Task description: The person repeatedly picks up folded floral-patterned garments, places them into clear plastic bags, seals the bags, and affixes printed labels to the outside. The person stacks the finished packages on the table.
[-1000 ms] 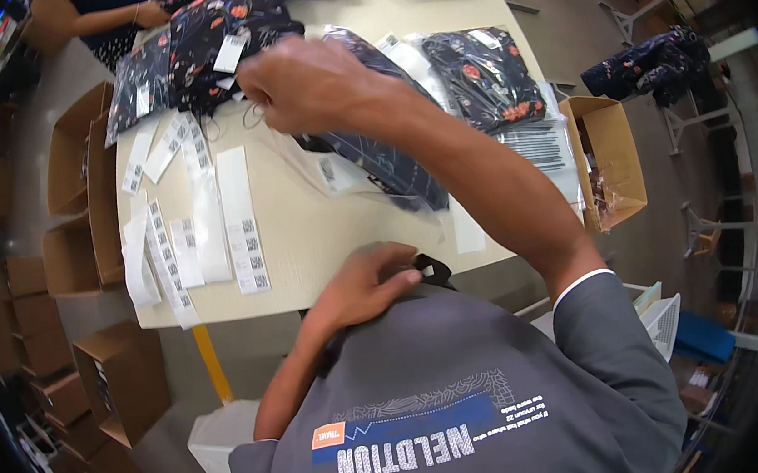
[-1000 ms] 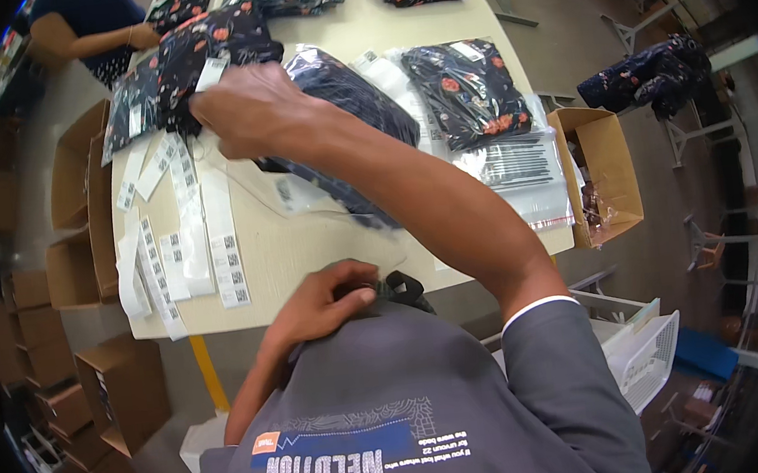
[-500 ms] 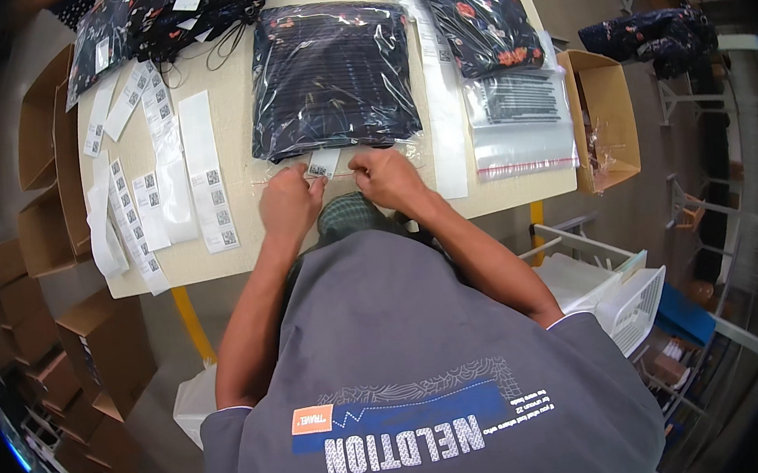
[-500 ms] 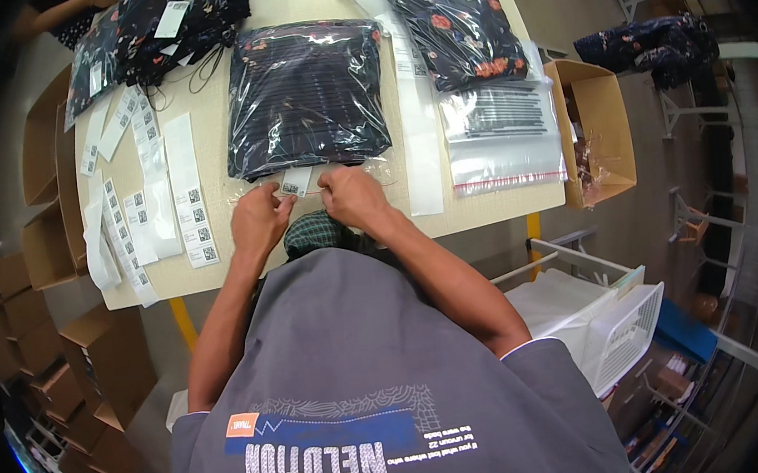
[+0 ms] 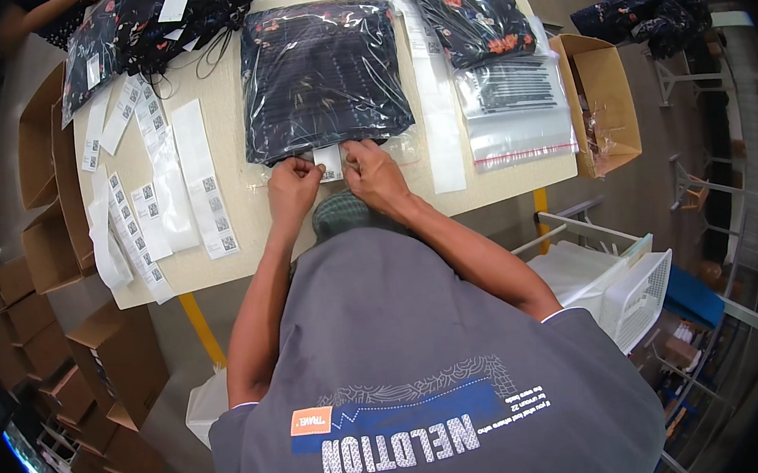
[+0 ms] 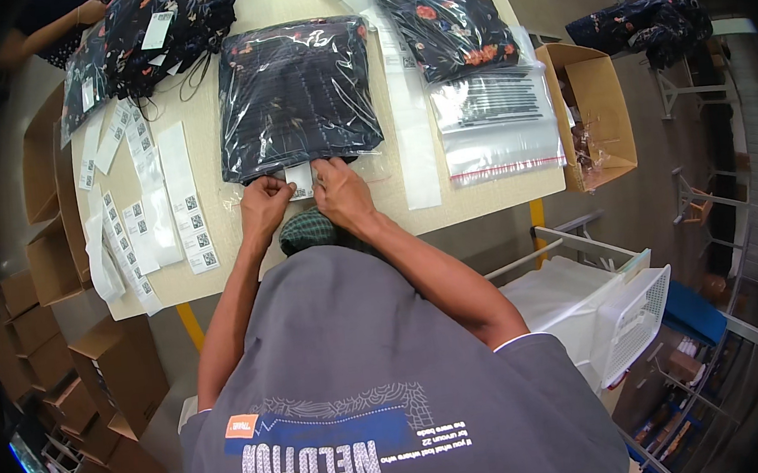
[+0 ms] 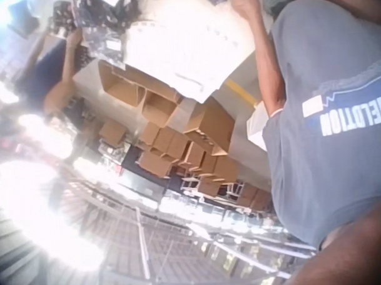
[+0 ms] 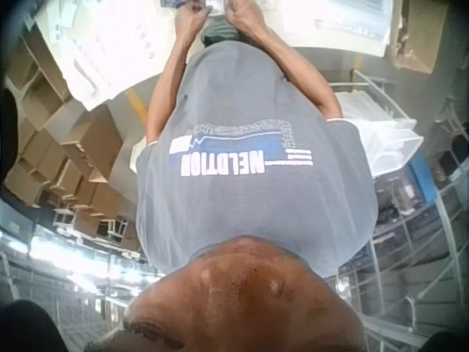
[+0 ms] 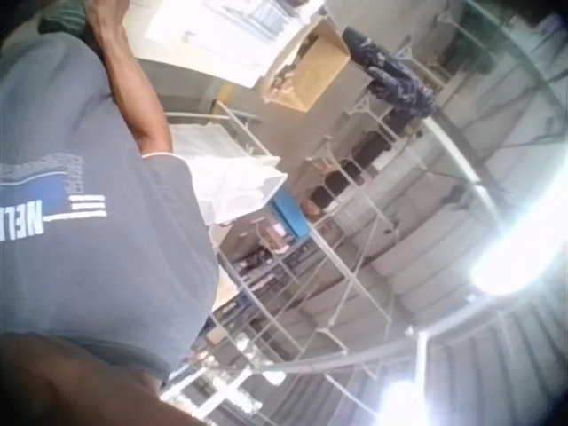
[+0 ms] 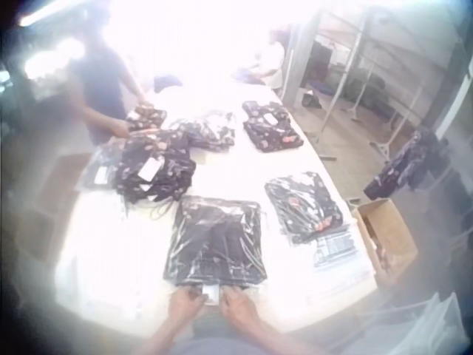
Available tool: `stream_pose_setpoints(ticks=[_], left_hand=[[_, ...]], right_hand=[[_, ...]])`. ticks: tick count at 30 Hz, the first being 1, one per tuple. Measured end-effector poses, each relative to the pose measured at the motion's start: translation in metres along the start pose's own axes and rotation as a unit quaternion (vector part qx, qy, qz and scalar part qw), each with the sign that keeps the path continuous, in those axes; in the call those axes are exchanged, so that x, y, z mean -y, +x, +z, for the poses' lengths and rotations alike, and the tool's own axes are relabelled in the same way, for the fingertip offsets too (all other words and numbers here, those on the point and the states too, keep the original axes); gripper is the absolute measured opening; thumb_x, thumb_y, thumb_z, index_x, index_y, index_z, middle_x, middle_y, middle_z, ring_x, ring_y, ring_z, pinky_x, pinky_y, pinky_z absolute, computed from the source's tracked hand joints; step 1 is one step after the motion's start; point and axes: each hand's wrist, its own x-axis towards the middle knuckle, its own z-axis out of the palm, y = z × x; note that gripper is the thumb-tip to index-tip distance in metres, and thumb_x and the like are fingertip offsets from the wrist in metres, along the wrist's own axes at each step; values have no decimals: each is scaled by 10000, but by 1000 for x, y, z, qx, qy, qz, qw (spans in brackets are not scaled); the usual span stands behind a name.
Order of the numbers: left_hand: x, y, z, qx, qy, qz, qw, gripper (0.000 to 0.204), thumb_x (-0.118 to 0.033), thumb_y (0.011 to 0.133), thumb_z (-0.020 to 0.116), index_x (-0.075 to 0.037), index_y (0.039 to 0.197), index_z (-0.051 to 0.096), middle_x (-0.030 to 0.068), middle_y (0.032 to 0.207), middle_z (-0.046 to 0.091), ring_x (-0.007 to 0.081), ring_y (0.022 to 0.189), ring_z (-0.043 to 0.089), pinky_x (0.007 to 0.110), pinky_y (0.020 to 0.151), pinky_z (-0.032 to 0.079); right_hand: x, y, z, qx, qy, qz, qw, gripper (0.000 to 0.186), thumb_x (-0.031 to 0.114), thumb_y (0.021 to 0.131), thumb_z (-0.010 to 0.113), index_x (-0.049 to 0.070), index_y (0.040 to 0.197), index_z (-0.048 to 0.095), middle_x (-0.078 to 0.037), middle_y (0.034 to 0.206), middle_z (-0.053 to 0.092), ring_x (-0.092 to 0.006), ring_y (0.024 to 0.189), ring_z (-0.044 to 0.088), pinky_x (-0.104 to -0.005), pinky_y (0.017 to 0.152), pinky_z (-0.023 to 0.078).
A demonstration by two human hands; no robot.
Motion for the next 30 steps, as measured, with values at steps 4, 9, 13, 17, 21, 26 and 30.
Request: stream_pose_setpoints(ticks=[4, 9, 13, 17, 21, 26, 30], left_hand=[[-20, -2, -13, 80, -134, -130, 979, 278, -212, 852, 736, 12, 1005, 677, 50, 754, 668, 94, 543, 602, 219, 457, 418], [-23, 3, -12, 109, -181, -155, 965, 317, -144, 870, 692, 21, 1138, 651, 55, 788, 668, 98, 556, 599, 225, 465, 437], [-26, 1, -12, 96, -215, -156, 959, 435, -92, 865, 661, 10, 1282, 586, 56, 806, 661, 99, 581, 595, 224, 478, 445], [-27, 0, -14, 108, -225, -141, 958, 487, -59, 850, 630, -12, 1330, 559, 60, 821, 652, 101, 596, 586, 226, 500, 453], [-24, 0, -17, 97, -219, -128, 962, 493, -80, 822, 620, -13, 1308, 574, 51, 801, 641, 96, 574, 564, 228, 503, 442], [-25, 4, -28, 95, -168, -126, 973, 456, -117, 785, 626, -2, 1226, 634, 38, 744, 617, 98, 557, 544, 237, 498, 424], [-29, 4, -33, 91, -137, -126, 978, 365, -112, 772, 623, 9, 1110, 692, 40, 720, 618, 101, 566, 547, 247, 507, 429]], right_hand=[[15, -1, -4, -79, 2, -33, 996, 343, 60, 849, 592, 51, 1192, 610, -192, 1024, 605, -411, 925, 625, -479, 766, 529], [24, 12, -14, -108, -35, -76, 991, 367, 24, 857, 567, 70, 1218, 617, -184, 1020, 615, -405, 930, 637, -455, 752, 542], [28, 16, -18, -68, -172, -93, 978, 295, 50, 872, 573, 86, 1154, 652, -163, 1027, 655, -368, 861, 684, -455, 682, 554], [5, 28, -5, -42, -268, -97, 958, 177, 121, 869, 605, 111, 1020, 697, -154, 876, 695, -338, 680, 697, -460, 570, 544], [3, 42, 0, -24, -297, -101, 949, 170, 130, 884, 550, 116, 941, 709, -133, 719, 702, -326, 646, 713, -441, 561, 546], [-1, 50, 2, -54, -318, -142, 936, 148, 119, 863, 558, 127, 890, 703, -138, 723, 706, -311, 615, 710, -433, 527, 539], [-7, 57, 4, -63, -315, -153, 934, 124, 118, 839, 579, 127, 841, 702, -140, 683, 693, -303, 574, 699, -434, 495, 524]])
